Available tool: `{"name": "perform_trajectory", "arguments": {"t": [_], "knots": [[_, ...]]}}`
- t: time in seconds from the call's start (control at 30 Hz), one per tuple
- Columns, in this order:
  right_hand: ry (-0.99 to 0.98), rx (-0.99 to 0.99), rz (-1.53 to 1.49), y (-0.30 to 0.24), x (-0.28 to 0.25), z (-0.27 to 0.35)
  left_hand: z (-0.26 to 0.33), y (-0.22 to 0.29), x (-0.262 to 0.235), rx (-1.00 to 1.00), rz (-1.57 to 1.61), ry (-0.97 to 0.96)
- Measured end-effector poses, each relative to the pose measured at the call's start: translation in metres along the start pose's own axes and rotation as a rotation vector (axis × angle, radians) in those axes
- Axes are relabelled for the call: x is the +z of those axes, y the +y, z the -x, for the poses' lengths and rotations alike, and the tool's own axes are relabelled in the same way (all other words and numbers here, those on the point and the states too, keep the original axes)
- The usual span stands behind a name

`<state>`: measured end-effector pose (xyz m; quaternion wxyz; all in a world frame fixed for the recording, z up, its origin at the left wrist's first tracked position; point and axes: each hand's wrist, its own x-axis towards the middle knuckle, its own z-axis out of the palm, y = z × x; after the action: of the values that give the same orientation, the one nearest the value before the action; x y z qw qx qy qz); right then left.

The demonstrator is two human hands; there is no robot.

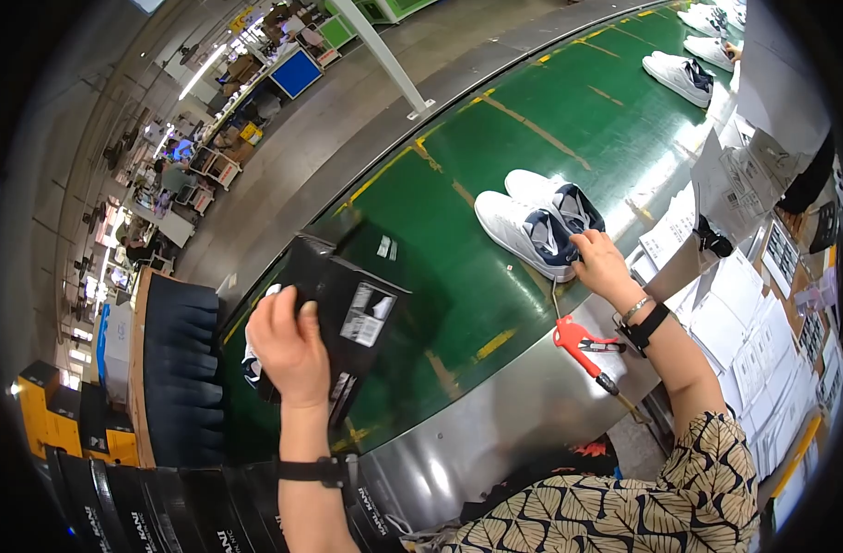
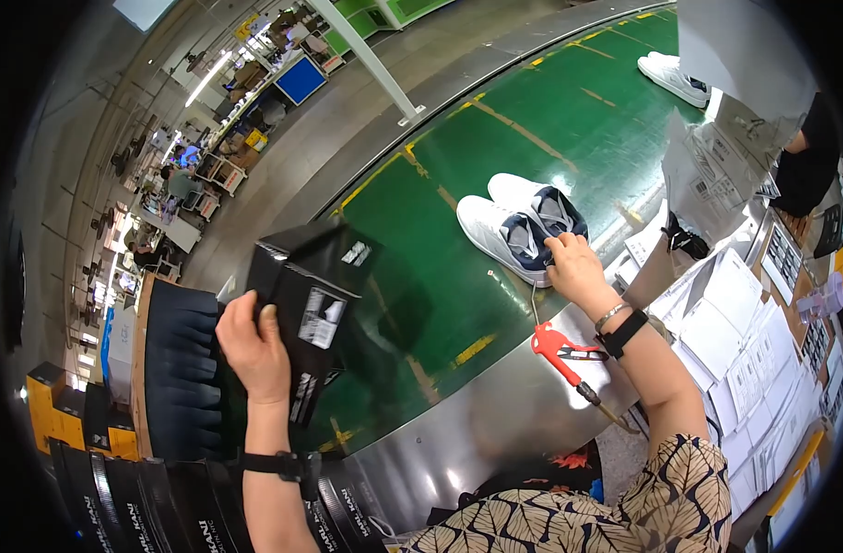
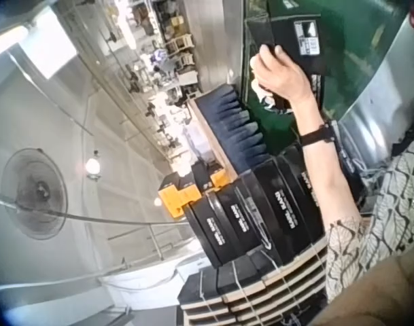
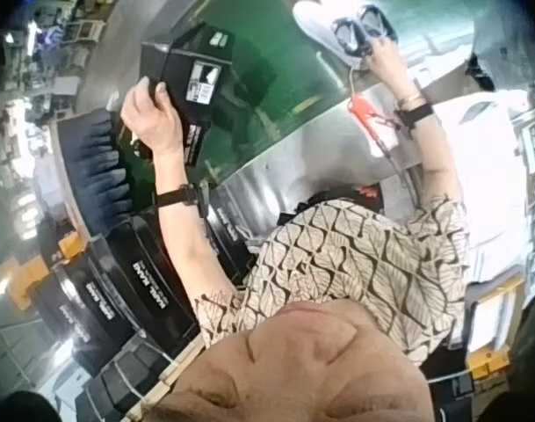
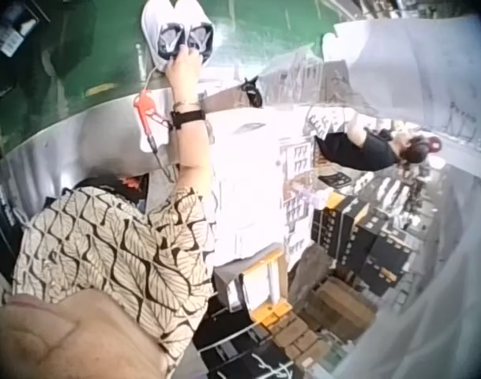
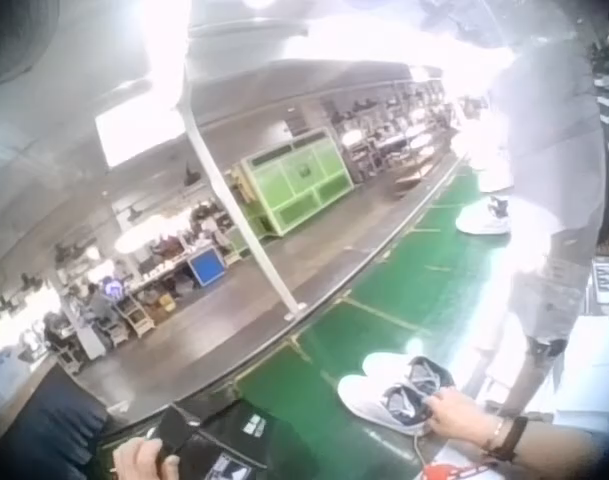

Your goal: Placing finished shoes into boxes and stacking the boxes for shipment.

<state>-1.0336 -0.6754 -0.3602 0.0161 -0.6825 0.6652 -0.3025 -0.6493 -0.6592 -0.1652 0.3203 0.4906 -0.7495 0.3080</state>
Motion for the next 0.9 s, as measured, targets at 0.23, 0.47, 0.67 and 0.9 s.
{"name": "perform_trajectory", "arguments": {"t": [0.23,0.47,0.67,0.9], "knots": [[-0.142,-0.181,0.326,0.02,0.029,-0.029,0.094,0.036,0.032,0.095,0.029,-0.526],[-0.528,-0.109,0.372,0.035,0.036,-0.057,0.268,0.055,-0.029,-0.386,0.178,-0.814],[-0.51,-0.086,0.217,0.003,0.023,-0.088,0.393,0.113,-0.114,-0.941,0.207,-0.852],[-0.383,0.185,-0.853,-0.106,0.007,-0.143,0.465,0.197,-0.128,-1.46,0.551,-1.096]]}}
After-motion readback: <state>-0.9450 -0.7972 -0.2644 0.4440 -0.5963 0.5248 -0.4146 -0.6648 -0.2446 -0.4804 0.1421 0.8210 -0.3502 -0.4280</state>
